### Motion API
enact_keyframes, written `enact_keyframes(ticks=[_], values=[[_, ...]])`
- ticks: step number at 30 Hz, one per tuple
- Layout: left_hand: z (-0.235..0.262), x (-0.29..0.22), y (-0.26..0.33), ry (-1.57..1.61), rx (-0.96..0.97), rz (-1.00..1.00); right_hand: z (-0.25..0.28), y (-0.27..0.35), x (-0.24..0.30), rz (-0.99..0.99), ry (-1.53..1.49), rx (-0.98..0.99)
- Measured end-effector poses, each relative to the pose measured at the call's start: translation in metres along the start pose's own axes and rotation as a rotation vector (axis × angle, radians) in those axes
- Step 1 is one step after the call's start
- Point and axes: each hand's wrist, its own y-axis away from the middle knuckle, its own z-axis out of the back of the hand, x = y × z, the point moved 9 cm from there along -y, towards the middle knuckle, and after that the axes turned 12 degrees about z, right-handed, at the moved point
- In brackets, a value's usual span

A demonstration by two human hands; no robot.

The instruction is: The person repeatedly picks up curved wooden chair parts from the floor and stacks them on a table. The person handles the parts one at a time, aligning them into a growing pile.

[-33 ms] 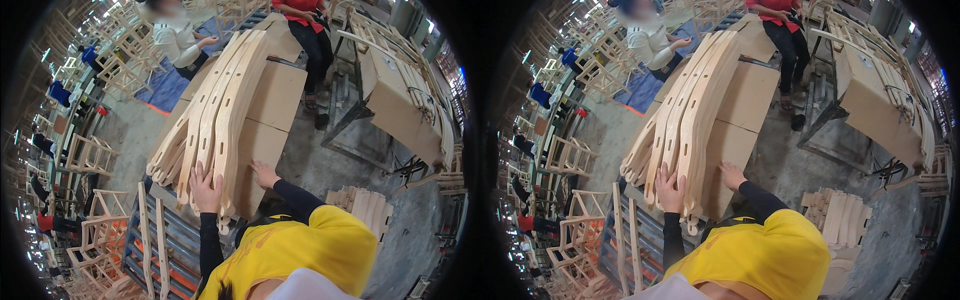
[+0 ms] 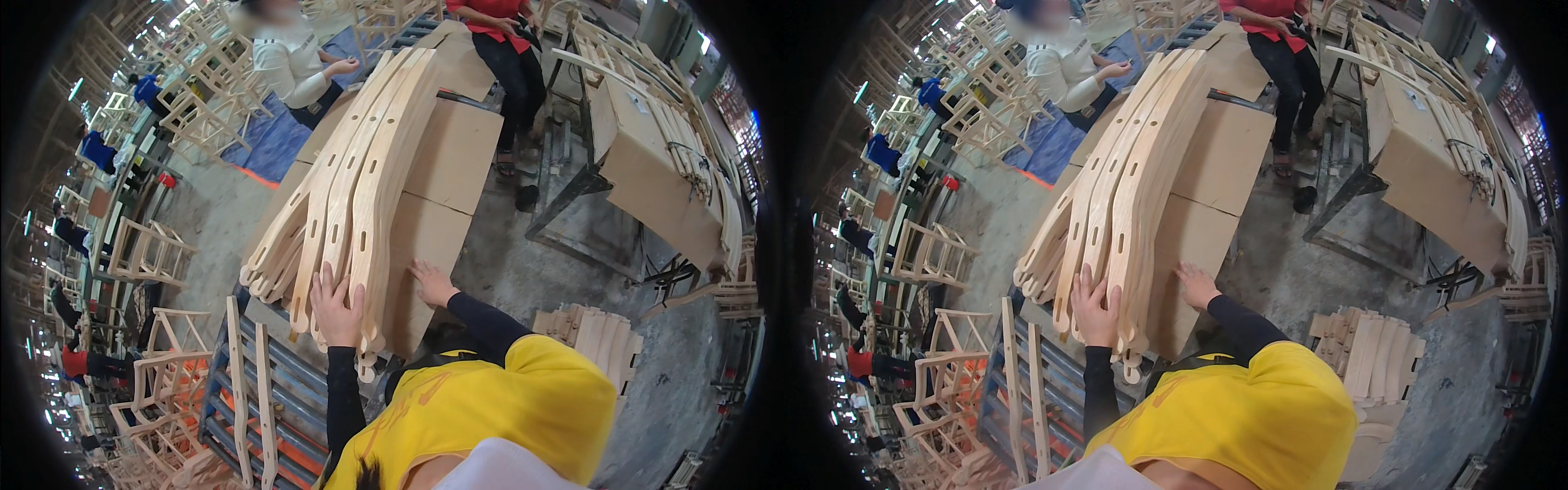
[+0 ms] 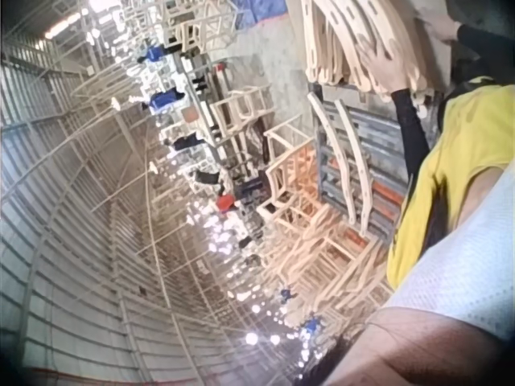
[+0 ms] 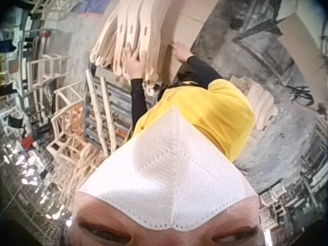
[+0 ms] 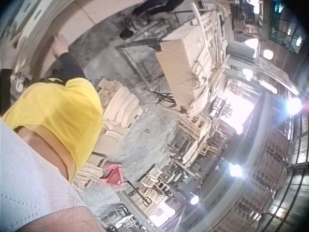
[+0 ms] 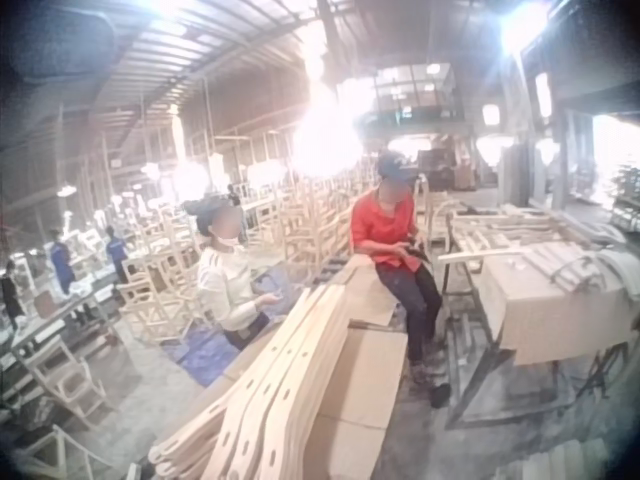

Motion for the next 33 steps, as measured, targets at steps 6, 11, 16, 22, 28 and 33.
enact_keyframes(ticks=[6, 11, 16, 22, 28, 33], values=[[-0.002, 0.0, -0.005, 0.023, -0.017, -0.013, 0.001, -0.006, -0.006, 0.003, -0.001, -0.043], [0.001, 0.021, -0.001, 0.027, -0.03, 0.032, 0.018, -0.015, 0.015, 0.039, -0.115, -0.055], [0.013, 0.023, 0.039, 0.0, -0.019, 0.091, 0.005, -0.015, 0.018, 0.151, -0.108, 0.021], [0.053, 0.066, 0.189, 0.186, -0.138, 0.276, -0.025, -0.017, 0.019, 0.223, 0.036, 0.263], [0.049, 0.166, 0.474, 0.241, -0.133, 1.167, -0.103, -0.077, -0.004, 0.519, 0.498, 0.519], [-0.007, 0.168, 0.791, 0.238, -0.213, 2.052, -0.189, 0.014, 0.148, 0.865, 0.647, 1.105]])
